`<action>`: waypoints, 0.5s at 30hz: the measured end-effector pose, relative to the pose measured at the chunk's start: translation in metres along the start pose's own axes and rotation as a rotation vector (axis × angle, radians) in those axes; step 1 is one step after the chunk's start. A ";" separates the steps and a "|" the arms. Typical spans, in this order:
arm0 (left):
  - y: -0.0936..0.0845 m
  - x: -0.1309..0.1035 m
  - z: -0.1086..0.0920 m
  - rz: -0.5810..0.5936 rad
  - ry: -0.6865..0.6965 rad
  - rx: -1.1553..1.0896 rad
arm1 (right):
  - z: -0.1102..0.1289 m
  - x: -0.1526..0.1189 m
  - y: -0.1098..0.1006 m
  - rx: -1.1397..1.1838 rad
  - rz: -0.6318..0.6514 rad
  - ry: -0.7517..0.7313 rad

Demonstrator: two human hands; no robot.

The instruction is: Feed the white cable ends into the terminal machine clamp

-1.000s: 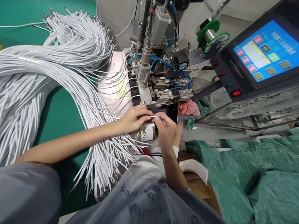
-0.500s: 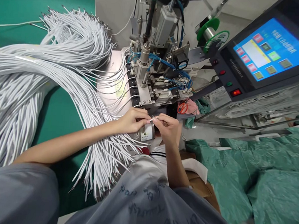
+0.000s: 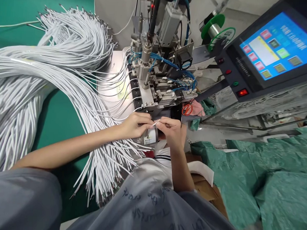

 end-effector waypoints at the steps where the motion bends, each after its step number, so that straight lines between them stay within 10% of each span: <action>1: 0.001 0.000 0.000 -0.015 -0.007 0.006 | -0.005 -0.002 0.003 0.026 -0.030 -0.018; 7: 0.000 -0.001 -0.001 -0.025 0.053 0.180 | -0.012 -0.013 0.016 -0.201 -0.189 -0.271; 15: -0.003 -0.002 0.009 0.158 0.197 0.664 | 0.010 0.000 -0.002 -0.474 0.131 -0.200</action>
Point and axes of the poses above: each hand's wrist, its own x-axis towards the middle knuckle, its own y-axis out of the palm, z = x × y, the point moved 1 cm from there along x, towards the middle knuckle, and after that the axes turned 15 degrees about x, right-handed, at the moved point
